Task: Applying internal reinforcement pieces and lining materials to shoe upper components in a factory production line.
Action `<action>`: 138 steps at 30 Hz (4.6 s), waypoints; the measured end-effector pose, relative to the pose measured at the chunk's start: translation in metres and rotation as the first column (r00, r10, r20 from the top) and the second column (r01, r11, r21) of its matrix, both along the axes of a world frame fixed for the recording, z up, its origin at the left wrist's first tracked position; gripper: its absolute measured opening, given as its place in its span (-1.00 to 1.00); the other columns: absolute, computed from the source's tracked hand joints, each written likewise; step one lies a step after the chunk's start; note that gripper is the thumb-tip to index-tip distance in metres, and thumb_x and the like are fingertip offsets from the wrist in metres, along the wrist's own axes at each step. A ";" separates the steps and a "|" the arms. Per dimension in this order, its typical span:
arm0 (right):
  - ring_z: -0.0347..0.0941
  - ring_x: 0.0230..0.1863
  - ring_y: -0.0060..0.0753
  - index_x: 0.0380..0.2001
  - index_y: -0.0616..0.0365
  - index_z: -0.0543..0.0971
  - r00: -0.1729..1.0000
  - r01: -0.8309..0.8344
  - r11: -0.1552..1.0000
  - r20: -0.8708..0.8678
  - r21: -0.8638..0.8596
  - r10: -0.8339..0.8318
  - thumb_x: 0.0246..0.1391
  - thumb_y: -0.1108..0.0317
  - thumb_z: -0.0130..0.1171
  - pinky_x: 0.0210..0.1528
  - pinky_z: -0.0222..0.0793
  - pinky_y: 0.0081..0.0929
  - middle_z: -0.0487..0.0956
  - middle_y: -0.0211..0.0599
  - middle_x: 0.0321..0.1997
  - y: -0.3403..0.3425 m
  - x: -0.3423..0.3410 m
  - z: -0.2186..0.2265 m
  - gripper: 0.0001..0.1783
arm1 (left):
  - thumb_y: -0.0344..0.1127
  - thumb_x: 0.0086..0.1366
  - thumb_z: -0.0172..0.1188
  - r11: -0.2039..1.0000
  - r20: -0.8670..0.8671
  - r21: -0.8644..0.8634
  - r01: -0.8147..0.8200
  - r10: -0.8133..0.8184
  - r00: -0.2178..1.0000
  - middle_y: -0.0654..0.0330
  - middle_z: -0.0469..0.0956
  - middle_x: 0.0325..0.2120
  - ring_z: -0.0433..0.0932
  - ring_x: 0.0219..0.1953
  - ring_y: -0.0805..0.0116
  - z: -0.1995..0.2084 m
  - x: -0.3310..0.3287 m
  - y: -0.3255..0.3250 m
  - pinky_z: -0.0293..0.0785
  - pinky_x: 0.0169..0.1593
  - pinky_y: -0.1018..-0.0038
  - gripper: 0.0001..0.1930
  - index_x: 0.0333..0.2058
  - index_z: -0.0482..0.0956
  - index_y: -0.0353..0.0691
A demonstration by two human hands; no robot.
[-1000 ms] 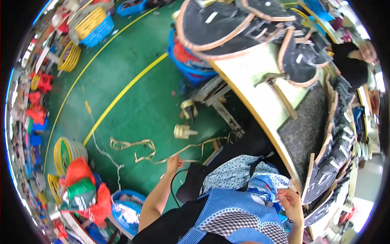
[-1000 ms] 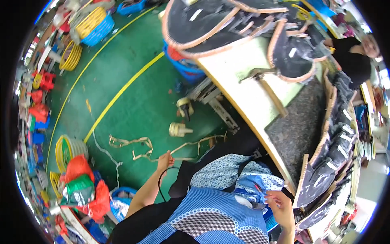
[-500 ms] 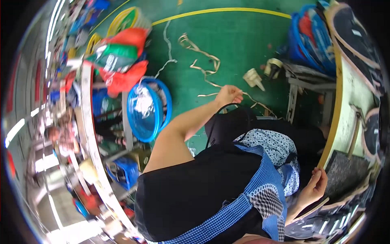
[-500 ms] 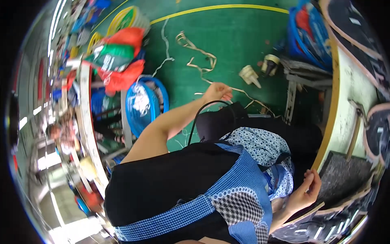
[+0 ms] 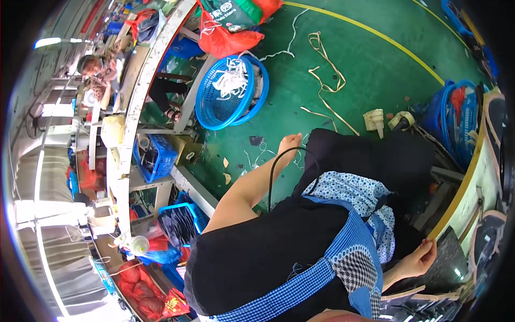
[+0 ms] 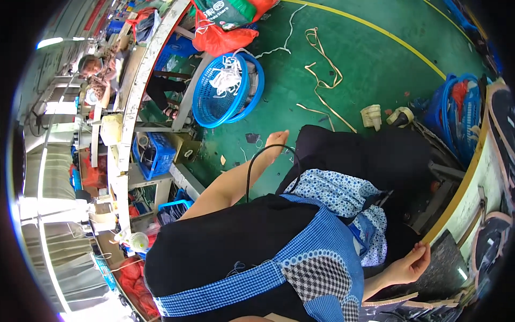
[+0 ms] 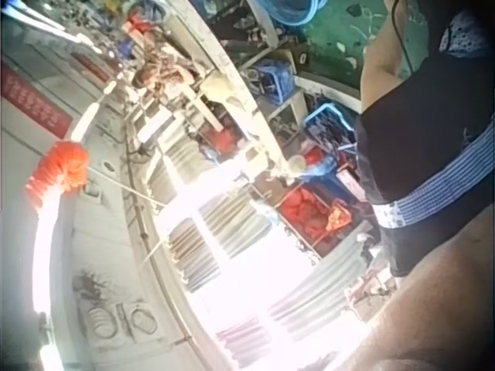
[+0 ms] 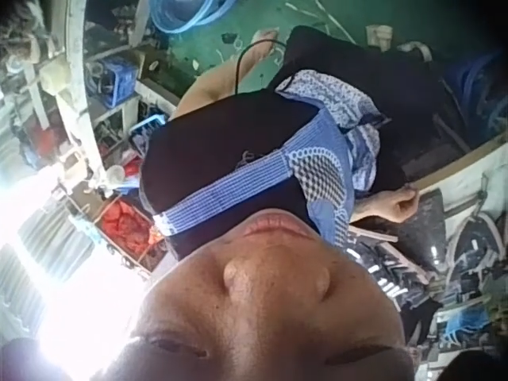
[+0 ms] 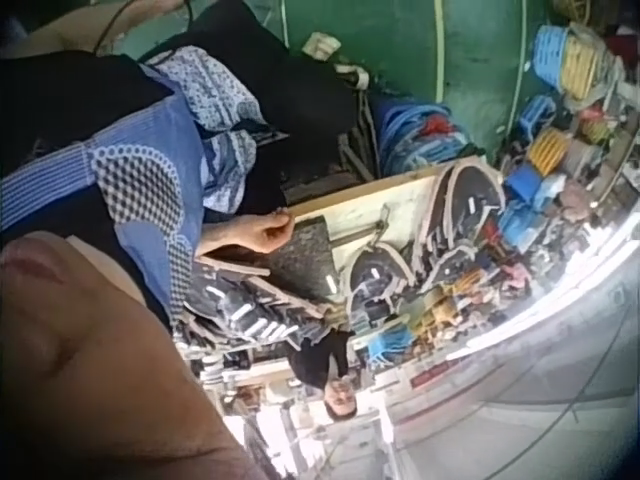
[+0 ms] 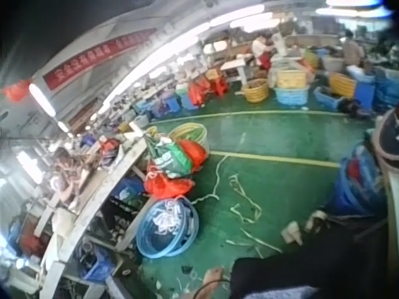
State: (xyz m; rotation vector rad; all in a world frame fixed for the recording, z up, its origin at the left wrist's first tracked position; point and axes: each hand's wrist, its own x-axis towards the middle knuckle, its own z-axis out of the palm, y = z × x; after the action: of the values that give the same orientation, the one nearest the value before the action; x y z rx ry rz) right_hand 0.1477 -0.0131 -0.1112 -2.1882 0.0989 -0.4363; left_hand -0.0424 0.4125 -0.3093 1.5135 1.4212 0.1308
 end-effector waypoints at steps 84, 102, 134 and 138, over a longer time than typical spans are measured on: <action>0.57 -0.15 -0.37 -0.06 0.35 0.59 0.553 -0.264 0.483 -0.279 0.835 0.785 -0.03 0.46 0.25 -0.03 0.49 -0.34 0.67 -0.23 -0.19 0.262 0.026 -0.121 -0.60 | -0.11 0.44 0.12 0.450 0.781 -0.237 0.861 -0.439 0.444 0.03 0.67 -0.23 0.69 -0.17 0.12 0.232 0.480 0.109 0.54 0.18 0.11 -0.65 -0.12 0.56 -0.35; 0.59 -0.23 -0.39 -0.16 0.29 0.64 0.524 -0.100 0.561 -0.435 0.822 0.732 -0.09 0.45 0.23 -0.13 0.51 -0.38 0.69 -0.25 -0.22 0.236 0.054 -0.124 -0.65 | -0.26 0.27 0.15 0.324 0.261 0.946 0.001 -0.764 0.589 0.02 0.63 -0.18 0.62 -0.14 0.07 0.436 -0.029 0.143 0.28 0.25 -0.04 -0.73 -0.14 0.58 -0.31; 0.56 0.01 -0.32 0.07 0.31 0.54 0.577 -0.175 0.584 -0.398 0.792 0.713 0.05 0.44 0.35 0.07 0.46 -0.36 0.64 -0.18 0.02 0.243 0.034 -0.123 -0.51 | 0.03 0.26 0.26 -0.314 -0.444 0.798 0.515 -0.883 0.151 -0.10 0.55 -0.01 0.35 0.23 -0.10 0.099 0.261 0.108 0.28 0.20 -0.02 -0.59 -0.13 0.64 -0.21; 0.58 -0.08 -0.38 -0.01 0.32 0.58 0.569 -0.091 0.598 -0.451 0.796 0.687 0.05 0.44 0.35 0.00 0.49 -0.41 0.67 -0.21 -0.06 0.239 0.037 -0.124 -0.59 | -0.10 0.30 0.25 -0.454 0.090 -0.156 0.877 -0.891 -0.445 0.01 0.62 -0.16 0.58 -0.02 0.07 0.139 0.176 0.073 0.46 0.06 0.19 -0.75 -0.21 0.68 -0.12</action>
State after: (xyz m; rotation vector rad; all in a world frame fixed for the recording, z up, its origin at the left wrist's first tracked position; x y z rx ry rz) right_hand 0.1847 0.2256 -0.2350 -1.3745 0.1281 0.7297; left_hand 0.1338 0.4855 -0.1701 2.0598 -0.5214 -1.2401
